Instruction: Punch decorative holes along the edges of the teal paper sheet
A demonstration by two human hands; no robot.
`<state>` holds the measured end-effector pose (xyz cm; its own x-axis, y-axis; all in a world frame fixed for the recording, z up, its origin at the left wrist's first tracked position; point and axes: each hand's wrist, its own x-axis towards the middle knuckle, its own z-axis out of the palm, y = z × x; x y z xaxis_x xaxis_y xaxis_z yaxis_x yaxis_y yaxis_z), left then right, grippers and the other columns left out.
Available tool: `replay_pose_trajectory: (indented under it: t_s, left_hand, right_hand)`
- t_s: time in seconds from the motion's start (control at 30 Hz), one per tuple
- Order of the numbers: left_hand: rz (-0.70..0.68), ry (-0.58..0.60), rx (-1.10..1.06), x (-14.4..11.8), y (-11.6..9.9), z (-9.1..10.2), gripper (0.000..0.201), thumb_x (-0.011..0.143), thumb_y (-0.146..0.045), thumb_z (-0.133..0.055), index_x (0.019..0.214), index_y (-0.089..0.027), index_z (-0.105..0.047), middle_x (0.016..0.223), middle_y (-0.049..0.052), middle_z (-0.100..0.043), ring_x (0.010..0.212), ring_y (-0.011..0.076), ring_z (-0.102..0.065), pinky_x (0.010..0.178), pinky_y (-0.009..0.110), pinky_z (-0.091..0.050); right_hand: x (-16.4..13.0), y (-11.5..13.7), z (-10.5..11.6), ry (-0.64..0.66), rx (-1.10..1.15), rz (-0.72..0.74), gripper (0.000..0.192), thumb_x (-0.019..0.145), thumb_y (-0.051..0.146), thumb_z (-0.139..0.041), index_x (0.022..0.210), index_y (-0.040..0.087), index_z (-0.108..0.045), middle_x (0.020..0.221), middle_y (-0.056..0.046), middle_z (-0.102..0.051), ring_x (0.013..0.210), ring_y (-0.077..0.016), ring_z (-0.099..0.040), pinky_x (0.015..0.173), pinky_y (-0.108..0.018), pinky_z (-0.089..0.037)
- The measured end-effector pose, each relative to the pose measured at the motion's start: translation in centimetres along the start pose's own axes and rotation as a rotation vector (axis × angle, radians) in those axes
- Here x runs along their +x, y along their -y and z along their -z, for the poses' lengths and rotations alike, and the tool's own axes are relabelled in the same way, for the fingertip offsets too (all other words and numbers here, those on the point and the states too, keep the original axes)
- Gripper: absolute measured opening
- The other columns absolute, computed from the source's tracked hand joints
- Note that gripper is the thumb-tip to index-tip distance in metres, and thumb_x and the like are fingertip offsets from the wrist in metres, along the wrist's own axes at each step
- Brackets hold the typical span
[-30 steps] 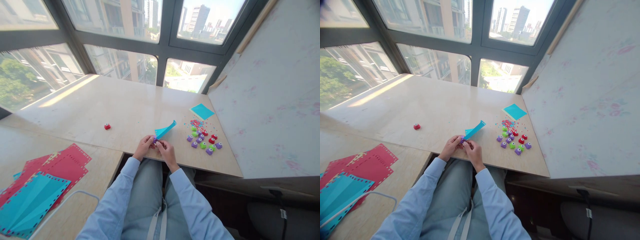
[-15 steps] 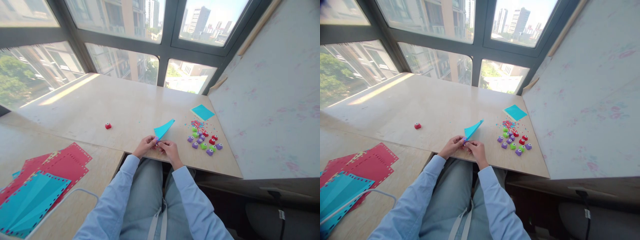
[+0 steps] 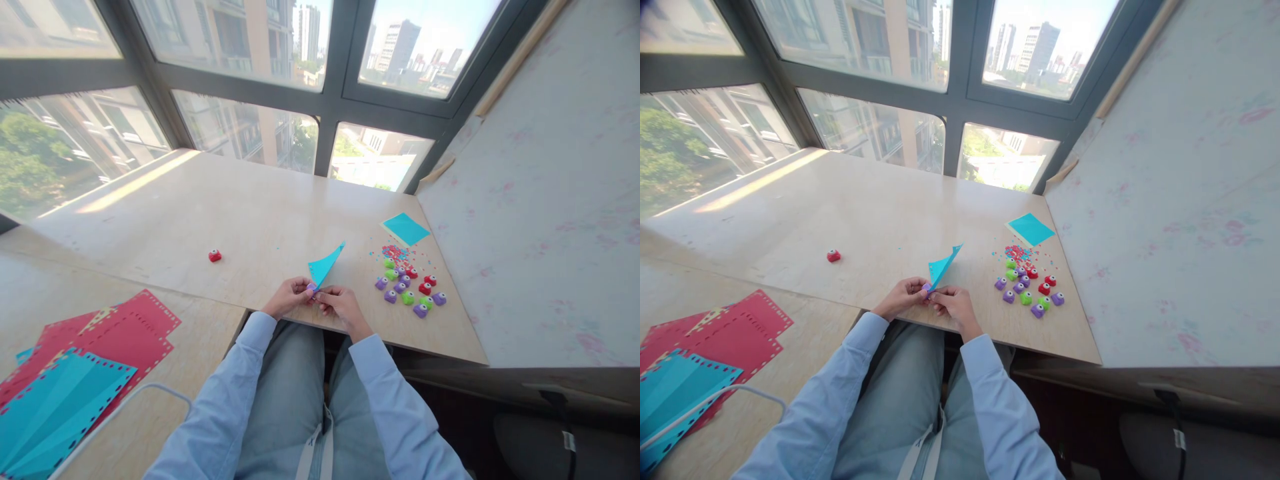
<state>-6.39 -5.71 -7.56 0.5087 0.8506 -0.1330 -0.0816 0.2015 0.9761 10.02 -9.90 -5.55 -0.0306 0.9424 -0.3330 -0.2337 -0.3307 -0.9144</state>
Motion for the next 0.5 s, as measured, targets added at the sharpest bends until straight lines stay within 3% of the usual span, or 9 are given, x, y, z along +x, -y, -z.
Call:
replay_pose_trajectory:
  t_s: [0.5]
  left_hand:
    - [0.012,-0.107,-0.026,-0.4,0.0,-1.1,0.047,0.06,-0.042,-0.083,0.095,-0.016,-0.066,0.083,0.006,-0.073,0.075,0.0184,-0.068,0.069,0.031,-0.055]
  right_hand:
    - [-0.2,-1.8,0.4,-0.073,-0.034,0.14,0.029,0.065,0.042,-0.076,0.076,0.016,-0.072,0.064,-0.002,-0.068,0.053,-0.0129,-0.059,0.054,-0.027,-0.054]
